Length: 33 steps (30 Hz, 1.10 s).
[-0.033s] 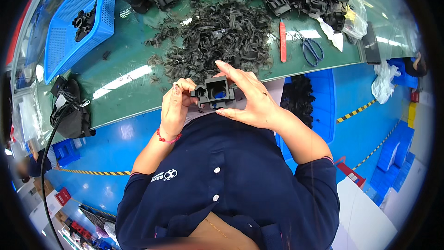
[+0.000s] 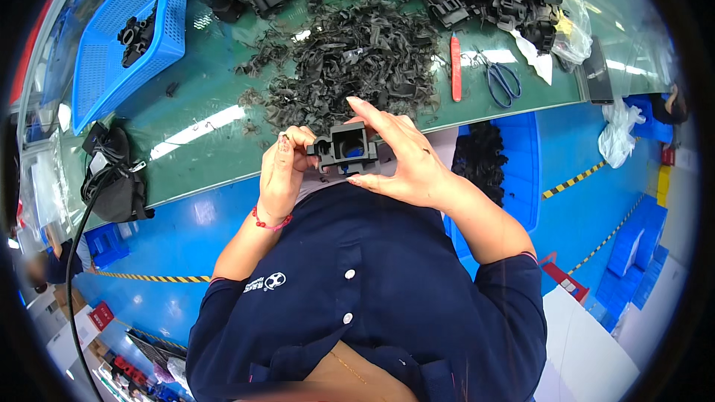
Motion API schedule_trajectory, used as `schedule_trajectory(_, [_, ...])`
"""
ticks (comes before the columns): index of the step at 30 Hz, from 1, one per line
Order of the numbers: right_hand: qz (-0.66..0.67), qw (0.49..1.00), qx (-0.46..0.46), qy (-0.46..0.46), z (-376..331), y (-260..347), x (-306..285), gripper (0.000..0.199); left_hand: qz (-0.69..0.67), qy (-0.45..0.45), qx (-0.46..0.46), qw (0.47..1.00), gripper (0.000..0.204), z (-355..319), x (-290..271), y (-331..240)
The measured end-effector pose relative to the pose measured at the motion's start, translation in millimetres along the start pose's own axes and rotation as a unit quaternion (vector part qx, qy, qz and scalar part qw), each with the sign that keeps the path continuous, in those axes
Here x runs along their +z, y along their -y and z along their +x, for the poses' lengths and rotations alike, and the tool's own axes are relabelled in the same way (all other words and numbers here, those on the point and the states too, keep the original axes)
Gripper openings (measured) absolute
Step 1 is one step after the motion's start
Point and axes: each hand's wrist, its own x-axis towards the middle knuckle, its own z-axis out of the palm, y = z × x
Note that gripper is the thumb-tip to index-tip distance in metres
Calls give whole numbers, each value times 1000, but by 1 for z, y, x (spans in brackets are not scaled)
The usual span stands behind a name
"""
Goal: The person trims and deburrs molded plastic parts by hand, using cutters, a scraper tool, and scissors to remove scrap plastic into a blue bin.
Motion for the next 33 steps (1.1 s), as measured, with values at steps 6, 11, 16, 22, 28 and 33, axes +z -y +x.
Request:
schedule_trajectory(6, [-38,999,22,-8,9,6,-4,94,-4,-18,24,1000,30,8,-13,4])
schedule_trajectory(11, [-80,995,-45,-42,16,8,-7,96,78,-32,87,993,33,13,-16,-6])
schedule_trajectory(16, [-142,980,-131,-54,24,18,-10,99,-75,92,-39,992,67,14,-5,-12])
schedule_trajectory(22, [-109,963,-216,-116,32,20,-14,98,-242,-3,50,969,48,38,-23,-23])
schedule_trajectory(28, [-66,962,-232,-131,34,15,-20,83,-457,-51,202,864,46,107,-149,-92])
schedule_trajectory(33, [-95,971,-178,-130,26,3,-28,71,-551,-194,201,786,64,125,-231,-123])
